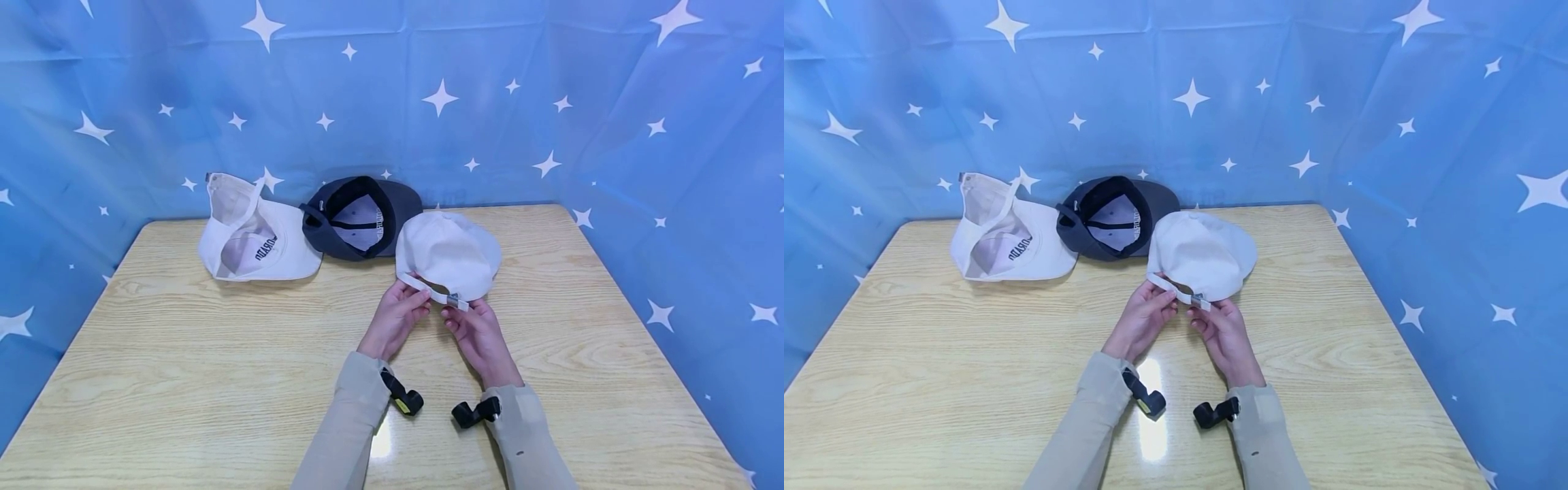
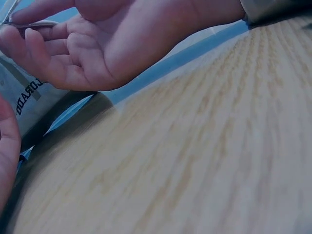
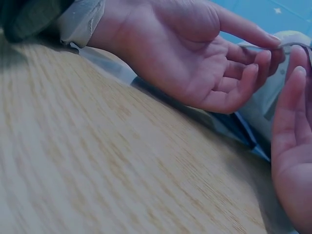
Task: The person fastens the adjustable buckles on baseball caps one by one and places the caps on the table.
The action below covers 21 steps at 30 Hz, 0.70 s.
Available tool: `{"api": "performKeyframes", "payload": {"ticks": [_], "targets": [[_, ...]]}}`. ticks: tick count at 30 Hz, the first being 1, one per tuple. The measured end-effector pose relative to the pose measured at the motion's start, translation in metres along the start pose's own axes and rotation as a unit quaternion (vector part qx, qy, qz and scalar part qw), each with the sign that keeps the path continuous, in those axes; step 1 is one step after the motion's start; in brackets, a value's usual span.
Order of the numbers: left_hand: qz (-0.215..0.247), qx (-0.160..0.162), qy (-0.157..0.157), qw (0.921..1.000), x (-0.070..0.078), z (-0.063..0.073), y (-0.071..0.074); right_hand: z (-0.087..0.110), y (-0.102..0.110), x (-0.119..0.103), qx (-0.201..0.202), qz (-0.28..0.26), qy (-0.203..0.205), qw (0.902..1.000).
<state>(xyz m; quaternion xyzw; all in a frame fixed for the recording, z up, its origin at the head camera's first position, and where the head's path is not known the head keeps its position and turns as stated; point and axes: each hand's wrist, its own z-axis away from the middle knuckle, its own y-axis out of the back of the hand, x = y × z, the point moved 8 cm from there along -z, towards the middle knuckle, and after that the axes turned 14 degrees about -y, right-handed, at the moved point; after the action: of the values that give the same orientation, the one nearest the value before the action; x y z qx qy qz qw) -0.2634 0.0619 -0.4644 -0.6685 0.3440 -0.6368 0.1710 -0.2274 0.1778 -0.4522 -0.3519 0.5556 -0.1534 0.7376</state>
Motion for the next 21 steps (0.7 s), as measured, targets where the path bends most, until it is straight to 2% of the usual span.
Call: {"api": "performKeyframes", "payload": {"ticks": [10, 21], "targets": [[-0.033, 0.017, 0.003, 0.9993, -0.0006, -0.0008, 0.0024, 0.0002, -0.0003, 0.0009, 0.015, 0.022, -0.009, 0.9996], [-0.041, 0.012, -0.004, 0.9991, -0.0005, -0.0008, 0.0015, -0.0003, -0.0006, 0.0021, 0.012, 0.031, -0.013, 0.9994]]}}
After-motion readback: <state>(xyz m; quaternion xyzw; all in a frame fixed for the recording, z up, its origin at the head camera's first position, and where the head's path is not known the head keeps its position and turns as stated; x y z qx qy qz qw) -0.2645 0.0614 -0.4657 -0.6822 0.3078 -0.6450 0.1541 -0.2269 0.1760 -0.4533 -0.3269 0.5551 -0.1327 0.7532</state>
